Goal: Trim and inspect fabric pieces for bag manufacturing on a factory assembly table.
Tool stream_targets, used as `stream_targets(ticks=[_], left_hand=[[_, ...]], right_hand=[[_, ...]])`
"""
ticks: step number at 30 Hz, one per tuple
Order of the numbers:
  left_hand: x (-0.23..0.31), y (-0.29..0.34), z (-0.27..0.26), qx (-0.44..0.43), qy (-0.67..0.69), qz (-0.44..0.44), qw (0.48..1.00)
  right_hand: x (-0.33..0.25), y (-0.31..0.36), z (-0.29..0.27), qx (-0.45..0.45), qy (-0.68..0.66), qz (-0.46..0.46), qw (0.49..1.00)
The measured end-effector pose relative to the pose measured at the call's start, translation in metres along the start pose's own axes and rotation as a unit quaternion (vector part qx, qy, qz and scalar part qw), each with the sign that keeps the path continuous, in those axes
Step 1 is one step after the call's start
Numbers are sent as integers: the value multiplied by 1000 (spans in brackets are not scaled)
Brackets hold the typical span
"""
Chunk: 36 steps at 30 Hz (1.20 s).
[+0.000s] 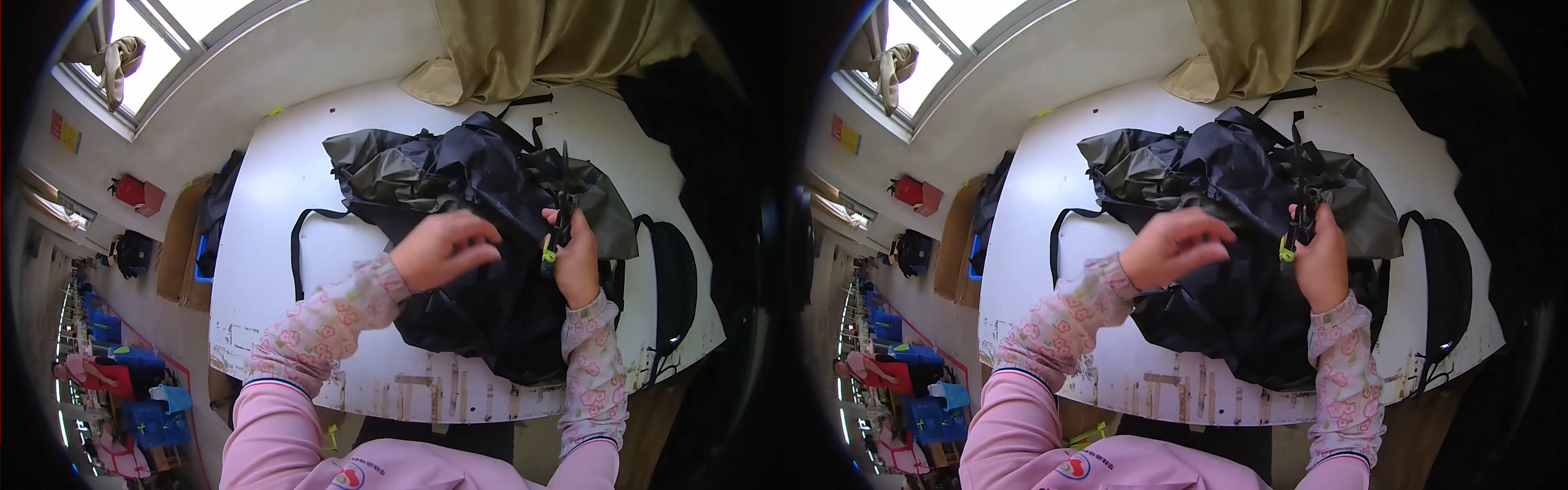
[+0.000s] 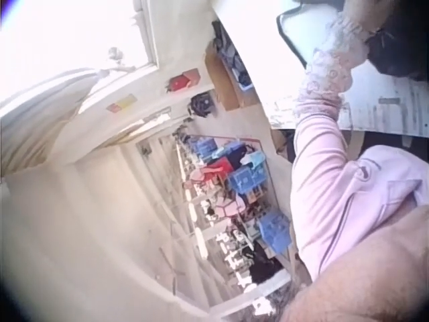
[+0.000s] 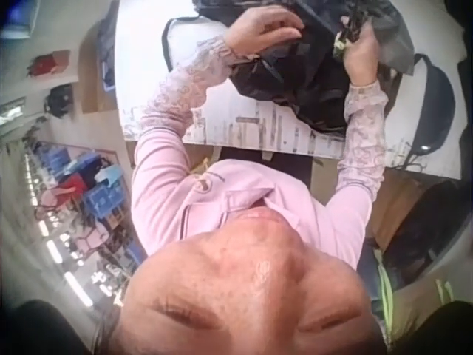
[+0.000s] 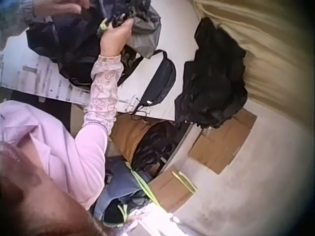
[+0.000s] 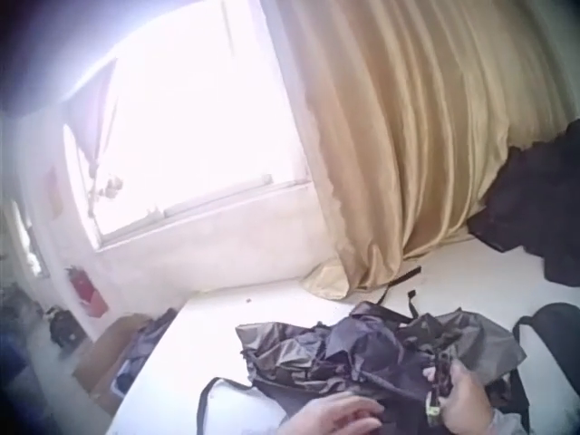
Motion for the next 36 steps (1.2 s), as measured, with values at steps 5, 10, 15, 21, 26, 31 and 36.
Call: stream_targets(ticks=[5, 10, 15, 21, 26, 31, 36], left_hand=[[-144, 22, -152, 161, -522, -150, 824], [-224, 85, -206, 37, -376, -391, 839], [-168, 155, -233, 181, 56, -355, 916], [-5, 268, -250, 265, 244, -198, 912], [104, 344, -226, 209, 254, -131, 935], [173, 359, -190, 180, 180, -131, 958], [101, 348, -150, 200, 122, -256, 938]], right_hand=[[-20, 19, 38, -42, 56, -35, 997], [-31, 17, 40, -34, 52, -44, 997], [-86, 32, -19, -10, -119, -25, 993], [-132, 86, -137, 116, -166, -11, 979], [-150, 128, -227, 158, -101, -26, 982], [-156, 134, -276, 143, -71, -88, 983], [-72, 88, -250, 118, 158, -92, 976]])
Point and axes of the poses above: each hand's wrist, its own y-axis away from the middle knuckle, its own z-axis out of the palm, x = y × z, the point moved 3 cm from there along -y, towards the middle knuckle, and after that the axes turned 6 degrees about x, right-handed, at the moved point
